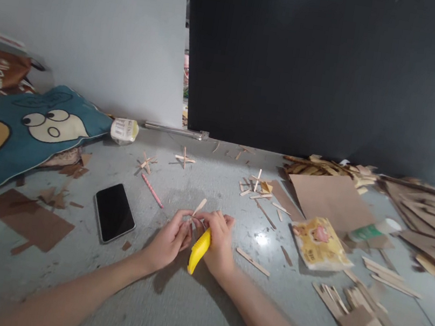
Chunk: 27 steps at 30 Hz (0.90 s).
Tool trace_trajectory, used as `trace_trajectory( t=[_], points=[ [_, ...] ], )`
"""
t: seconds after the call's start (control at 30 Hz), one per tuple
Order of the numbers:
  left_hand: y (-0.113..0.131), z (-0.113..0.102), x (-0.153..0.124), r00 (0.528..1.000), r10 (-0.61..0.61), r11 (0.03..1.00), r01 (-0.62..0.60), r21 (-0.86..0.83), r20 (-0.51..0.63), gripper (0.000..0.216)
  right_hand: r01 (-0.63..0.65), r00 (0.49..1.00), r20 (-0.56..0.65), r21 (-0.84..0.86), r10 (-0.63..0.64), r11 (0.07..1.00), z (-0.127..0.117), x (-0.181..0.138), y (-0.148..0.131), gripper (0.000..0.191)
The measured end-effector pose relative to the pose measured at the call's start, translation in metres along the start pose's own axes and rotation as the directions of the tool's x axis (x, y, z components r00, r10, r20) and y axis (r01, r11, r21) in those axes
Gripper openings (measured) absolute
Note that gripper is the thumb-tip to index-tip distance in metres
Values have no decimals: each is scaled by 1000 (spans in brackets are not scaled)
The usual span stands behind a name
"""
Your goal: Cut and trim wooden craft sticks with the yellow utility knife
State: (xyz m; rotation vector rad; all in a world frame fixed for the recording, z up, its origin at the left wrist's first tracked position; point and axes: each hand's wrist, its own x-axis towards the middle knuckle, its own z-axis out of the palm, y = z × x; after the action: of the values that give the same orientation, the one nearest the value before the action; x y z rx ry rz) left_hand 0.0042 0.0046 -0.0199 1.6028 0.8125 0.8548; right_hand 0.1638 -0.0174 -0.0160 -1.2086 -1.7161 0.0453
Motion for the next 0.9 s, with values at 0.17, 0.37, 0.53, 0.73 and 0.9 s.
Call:
trace_trajectory(
  t=[0.17, 0.37, 0.53, 0.73, 0.9],
  points=[
    [3, 0, -1, 1000, -10, 998, 10, 54, -1, 44, -26, 998, 64, 45, 23, 999, 3, 0, 4, 13],
    [4, 0, 0, 995, -68, 998, 68, -4, -71, 45, 15, 987, 161, 73, -27, 997, 0, 4, -1, 17],
    [2, -6, 11, 934, -141, 987, 109, -116, -328, 48, 175, 930, 316, 65, -186, 982, -2, 1, -10, 16],
    [3, -4, 13, 957, -146, 963, 79, -259, -252, 51, 42, 986, 156, 61, -51, 997, -2, 3, 1, 14],
    [6, -3, 12, 961, -145, 964, 84, -251, -234, 51, 6, 997, 73, 86, -12, 996, -3, 2, 3, 10]
  ],
)
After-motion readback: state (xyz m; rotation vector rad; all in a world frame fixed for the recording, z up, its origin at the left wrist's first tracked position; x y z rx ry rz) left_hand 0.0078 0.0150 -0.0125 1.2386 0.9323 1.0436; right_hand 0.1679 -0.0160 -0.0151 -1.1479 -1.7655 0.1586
